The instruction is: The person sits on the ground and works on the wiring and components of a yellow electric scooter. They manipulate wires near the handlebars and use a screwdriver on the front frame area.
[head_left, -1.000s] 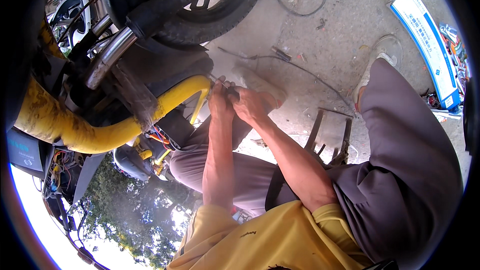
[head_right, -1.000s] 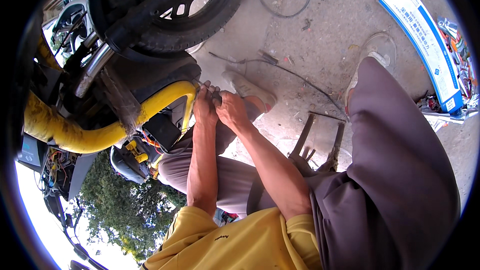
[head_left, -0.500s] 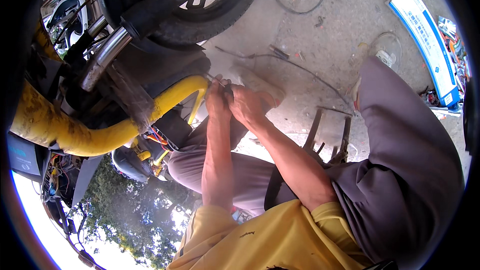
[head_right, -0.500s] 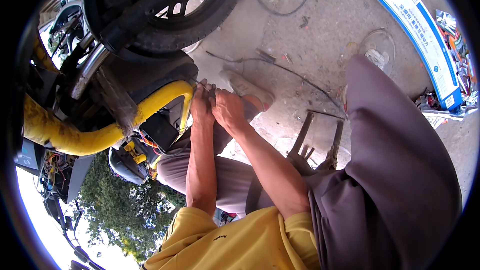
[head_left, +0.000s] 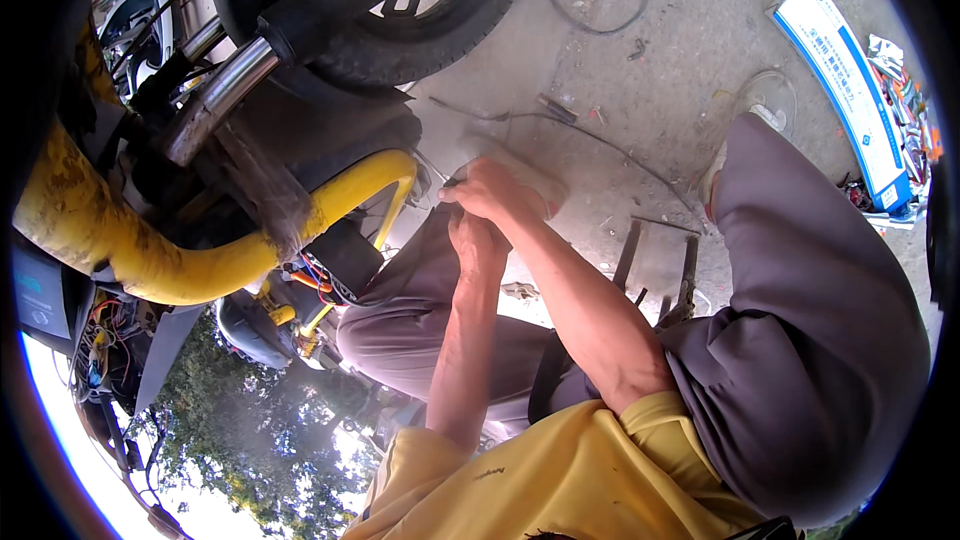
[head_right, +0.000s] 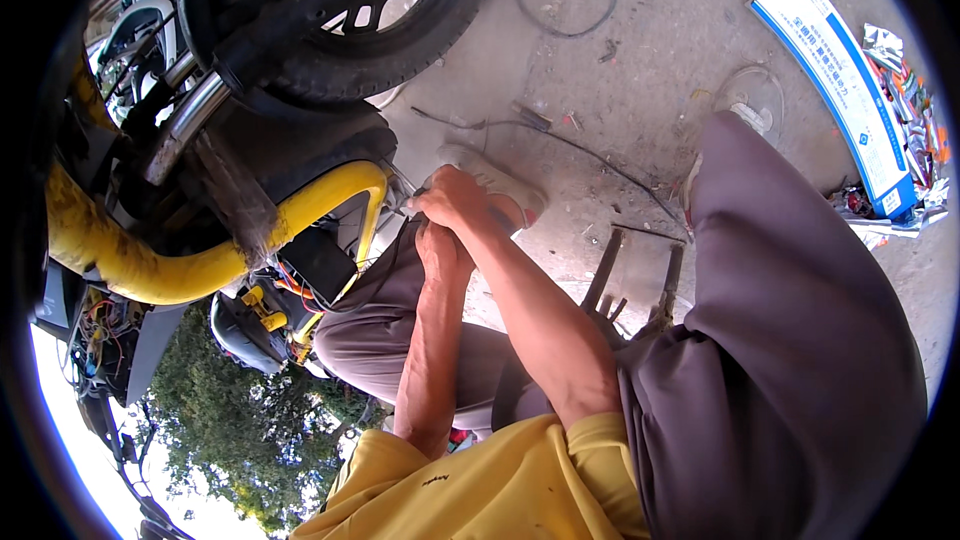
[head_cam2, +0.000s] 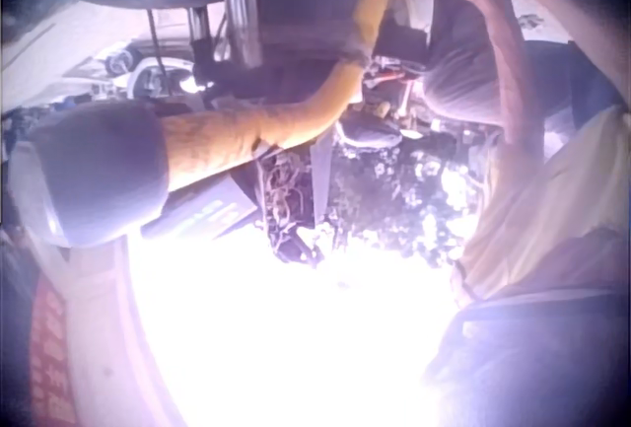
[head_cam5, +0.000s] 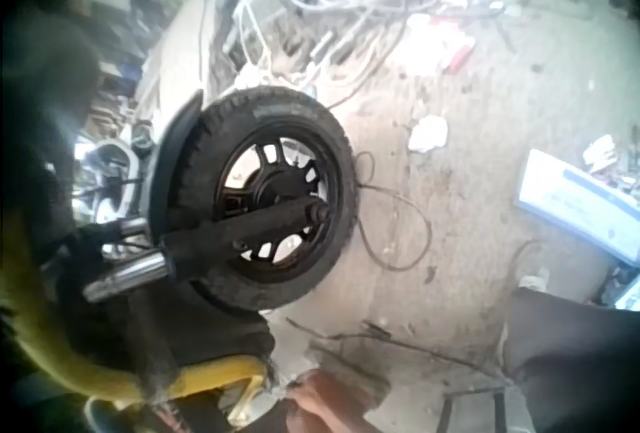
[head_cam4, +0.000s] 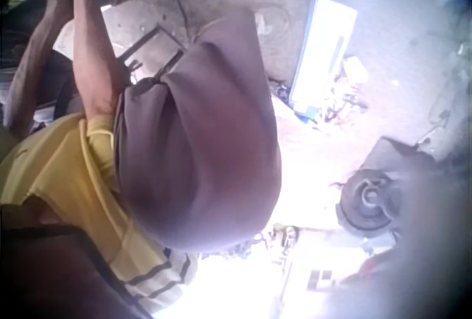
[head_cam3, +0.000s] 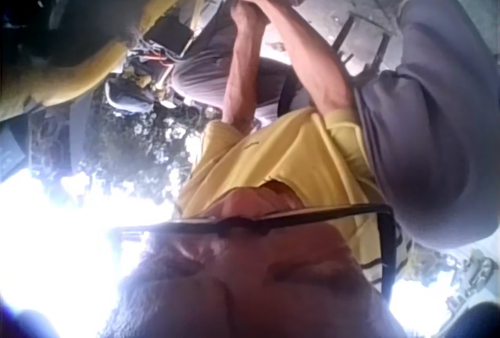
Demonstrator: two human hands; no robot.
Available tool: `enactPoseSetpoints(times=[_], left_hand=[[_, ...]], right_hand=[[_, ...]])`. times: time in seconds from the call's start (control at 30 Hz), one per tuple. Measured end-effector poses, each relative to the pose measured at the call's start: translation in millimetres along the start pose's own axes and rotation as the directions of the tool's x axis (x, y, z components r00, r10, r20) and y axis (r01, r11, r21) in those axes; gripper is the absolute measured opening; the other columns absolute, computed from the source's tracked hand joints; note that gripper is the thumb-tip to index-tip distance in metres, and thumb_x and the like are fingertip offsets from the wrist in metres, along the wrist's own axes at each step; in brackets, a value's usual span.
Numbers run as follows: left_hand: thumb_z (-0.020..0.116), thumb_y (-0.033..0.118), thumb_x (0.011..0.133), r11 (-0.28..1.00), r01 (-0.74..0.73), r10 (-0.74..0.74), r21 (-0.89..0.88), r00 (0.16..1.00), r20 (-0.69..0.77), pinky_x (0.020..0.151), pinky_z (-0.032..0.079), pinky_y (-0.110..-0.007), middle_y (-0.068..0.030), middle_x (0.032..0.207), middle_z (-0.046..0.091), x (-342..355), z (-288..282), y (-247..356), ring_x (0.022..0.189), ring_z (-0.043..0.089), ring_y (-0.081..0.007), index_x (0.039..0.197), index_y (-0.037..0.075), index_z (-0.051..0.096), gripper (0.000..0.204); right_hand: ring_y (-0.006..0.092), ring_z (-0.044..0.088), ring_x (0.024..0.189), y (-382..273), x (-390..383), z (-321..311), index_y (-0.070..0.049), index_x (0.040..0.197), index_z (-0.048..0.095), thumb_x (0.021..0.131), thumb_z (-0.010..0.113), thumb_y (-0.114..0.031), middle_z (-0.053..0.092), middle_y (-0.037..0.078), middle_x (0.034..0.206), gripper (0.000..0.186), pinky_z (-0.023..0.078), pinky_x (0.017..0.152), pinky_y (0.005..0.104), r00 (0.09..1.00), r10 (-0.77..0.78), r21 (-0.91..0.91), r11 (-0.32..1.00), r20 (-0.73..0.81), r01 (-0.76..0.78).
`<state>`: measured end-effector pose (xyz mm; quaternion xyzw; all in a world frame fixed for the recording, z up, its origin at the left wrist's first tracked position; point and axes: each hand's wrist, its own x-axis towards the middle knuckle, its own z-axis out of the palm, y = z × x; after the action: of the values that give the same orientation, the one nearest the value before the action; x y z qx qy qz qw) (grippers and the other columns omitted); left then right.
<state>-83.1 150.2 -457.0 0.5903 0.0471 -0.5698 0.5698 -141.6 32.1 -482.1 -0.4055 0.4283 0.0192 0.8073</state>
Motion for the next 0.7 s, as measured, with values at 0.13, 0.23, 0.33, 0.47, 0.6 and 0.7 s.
enactPoseSetpoints(times=[0.13, 0.23, 0.33, 0.47, 0.6, 0.7], left_hand=[[0.043, 0.021, 0.108, 0.989, -0.054, 0.06, 0.137, 0.997, -0.038, 0.094, 0.05, -0.036, -0.0019, 0.102, 0.068, 35.6, -14.1, -8.7, 0.102, 0.069, -0.0182, 0.105, 0.014, 0.067, 0.025], [0.047, 0.021, 0.106, 0.714, -0.089, 0.337, 0.694, 0.913, -0.229, 0.087, 0.051, -0.034, 0.003, 0.092, 0.069, 39.9, -6.2, -10.8, 0.094, 0.071, -0.0147, 0.095, 0.019, 0.069, 0.025], [0.049, 0.022, 0.106, 0.412, -0.08, 0.482, 0.907, 0.864, -0.143, 0.085, 0.052, -0.035, 0.0035, 0.092, 0.069, 60.8, -31.3, -16.6, 0.092, 0.071, -0.0141, 0.094, 0.019, 0.069, 0.024], [0.047, 0.023, 0.107, 0.483, -0.145, 0.512, 0.864, 0.847, -0.144, 0.088, 0.052, -0.036, 0.0001, 0.099, 0.067, 80.1, -34.9, -29.8, 0.097, 0.069, -0.0165, 0.102, 0.015, 0.065, 0.021], [0.044, 0.024, 0.108, 0.822, -0.231, 0.364, 0.52, 0.916, -0.168, 0.09, 0.052, -0.038, -0.0032, 0.106, 0.066, 66.9, -20.7, -18.4, 0.102, 0.066, -0.0189, 0.111, 0.012, 0.062, 0.022], [0.043, 0.025, 0.109, 0.963, -0.187, 0.202, 0.192, 0.978, -0.06, 0.092, 0.052, -0.039, -0.0057, 0.111, 0.064, 54.6, -8.0, -1.5, 0.105, 0.065, -0.0206, 0.117, 0.009, 0.059, 0.025]], right_hand=[[0.0408, 0.068, 0.113, 6.1, 9.8, -1.8, 0.001, 0.11, 0.073, 0.078, 0.082, -0.044, 0.071, 0.027, 0.116, 0.057, 0.053, 0.095, 0.0502, 0.986, -0.149, -0.083, 0.986, -0.073, 0.143], [0.042, 0.068, 0.112, 1.3, 11.7, -4.0, 0.001, 0.108, 0.074, 0.08, 0.081, -0.042, 0.071, 0.028, 0.114, 0.052, 0.053, 0.095, 0.0501, 0.984, -0.163, -0.101, 0.983, -0.077, 0.155], [0.0435, 0.068, 0.109, 0.1, 24.4, -5.1, 0.003, 0.104, 0.074, 0.084, 0.078, -0.038, 0.071, 0.029, 0.109, 0.046, 0.053, 0.095, 0.0497, 0.984, -0.176, -0.018, 0.984, 0.038, 0.177], [0.0452, 0.068, 0.106, -16.1, 18.4, -23.8, 0.004, 0.101, 0.073, 0.086, 0.074, -0.035, 0.072, 0.029, 0.103, 0.041, 0.052, 0.095, 0.05, 0.988, -0.146, -0.056, 0.987, 0.057, 0.149], [0.0449, 0.067, 0.104, -13.2, 9.1, -10.0, 0.004, 0.101, 0.071, 0.087, 0.074, -0.037, 0.072, 0.027, 0.103, 0.044, 0.052, 0.094, 0.05, 0.96, -0.272, -0.17, 0.951, -0.072, 0.257], [0.0429, 0.066, 0.105, -7.9, 21.6, 8.5, 0.006, 0.099, 0.07, 0.092, 0.07, -0.041, 0.069, 0.027, 0.104, 0.048, 0.051, 0.093, 0.0494, 0.955, -0.287, -0.182, 0.945, -0.074, 0.27]])
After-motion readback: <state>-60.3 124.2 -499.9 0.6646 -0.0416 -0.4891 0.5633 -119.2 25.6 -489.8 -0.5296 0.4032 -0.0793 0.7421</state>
